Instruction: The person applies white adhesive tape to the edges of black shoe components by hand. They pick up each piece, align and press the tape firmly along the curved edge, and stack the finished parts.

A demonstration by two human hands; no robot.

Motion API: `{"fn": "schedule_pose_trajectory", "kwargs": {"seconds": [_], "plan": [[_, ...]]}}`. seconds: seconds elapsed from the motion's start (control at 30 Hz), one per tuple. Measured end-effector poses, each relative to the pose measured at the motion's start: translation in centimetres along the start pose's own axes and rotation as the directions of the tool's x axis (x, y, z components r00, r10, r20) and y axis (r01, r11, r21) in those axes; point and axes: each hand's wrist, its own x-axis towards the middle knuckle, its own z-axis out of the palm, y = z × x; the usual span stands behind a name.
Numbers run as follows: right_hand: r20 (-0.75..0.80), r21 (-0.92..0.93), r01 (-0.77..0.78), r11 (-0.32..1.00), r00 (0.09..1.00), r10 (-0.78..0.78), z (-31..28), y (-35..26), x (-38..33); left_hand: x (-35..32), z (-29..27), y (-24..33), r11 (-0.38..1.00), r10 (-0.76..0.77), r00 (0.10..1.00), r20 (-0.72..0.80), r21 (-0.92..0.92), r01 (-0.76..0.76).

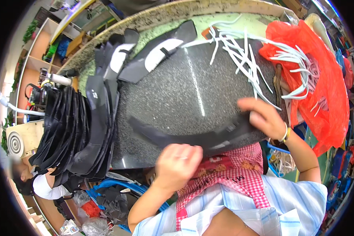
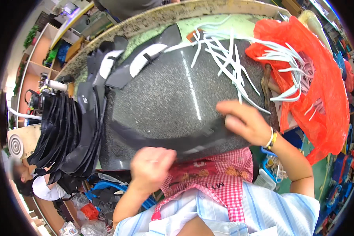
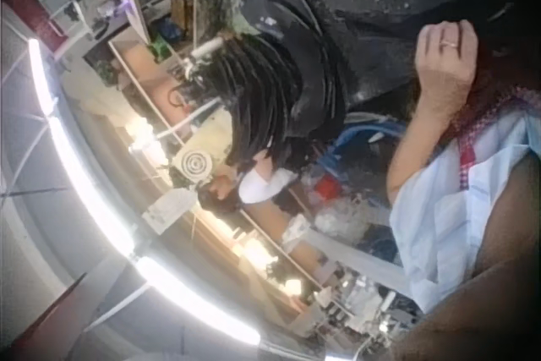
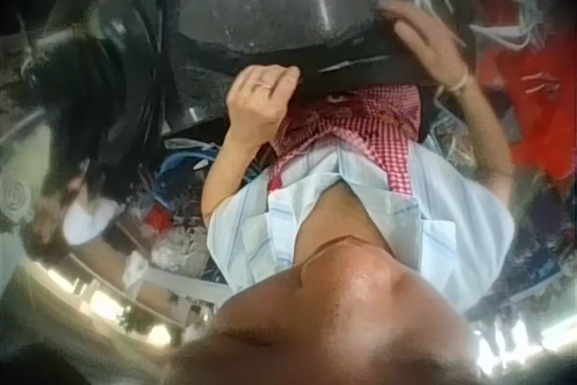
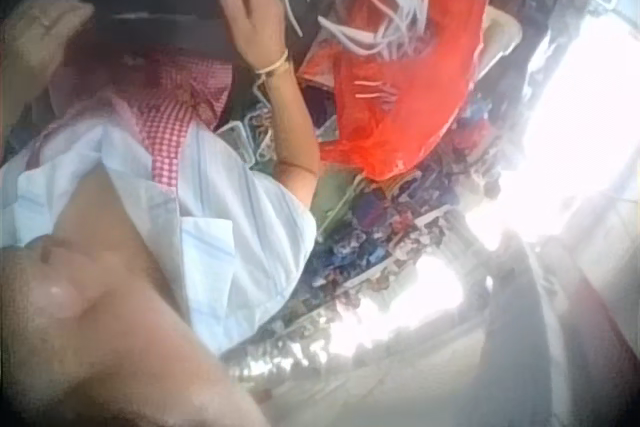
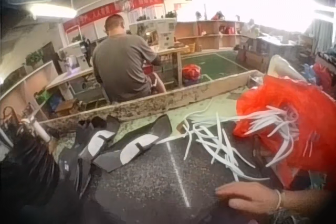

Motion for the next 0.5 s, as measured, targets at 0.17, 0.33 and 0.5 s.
{"fn": "schedule_pose_trajectory", "kwargs": {"seconds": [0.17, 0.33, 0.5], "plan": [[-0.194, -0.439, 0.075, 0.895, 0.965, -0.176, -1.9, 0.4, 8.6, -3.2, -10.4, -8.2, 0.525, -0.457, 0.772, -0.442, 0.567, 0.635], [-0.458, -0.698, -0.403, 0.592, 0.887, 0.063, -2.5, 3.1, 19.3, -0.1, -8.6, -8.7, 0.532, -0.420, 0.773, -0.476, 0.561, 0.634], [-0.310, -0.090, -0.101, 0.991, 0.948, 0.069, -3.6, 6.2, 20.1, 11.6, 2.3, -12.4, 0.812, -0.261, 0.927, -0.268, 0.458, 0.361]]}}
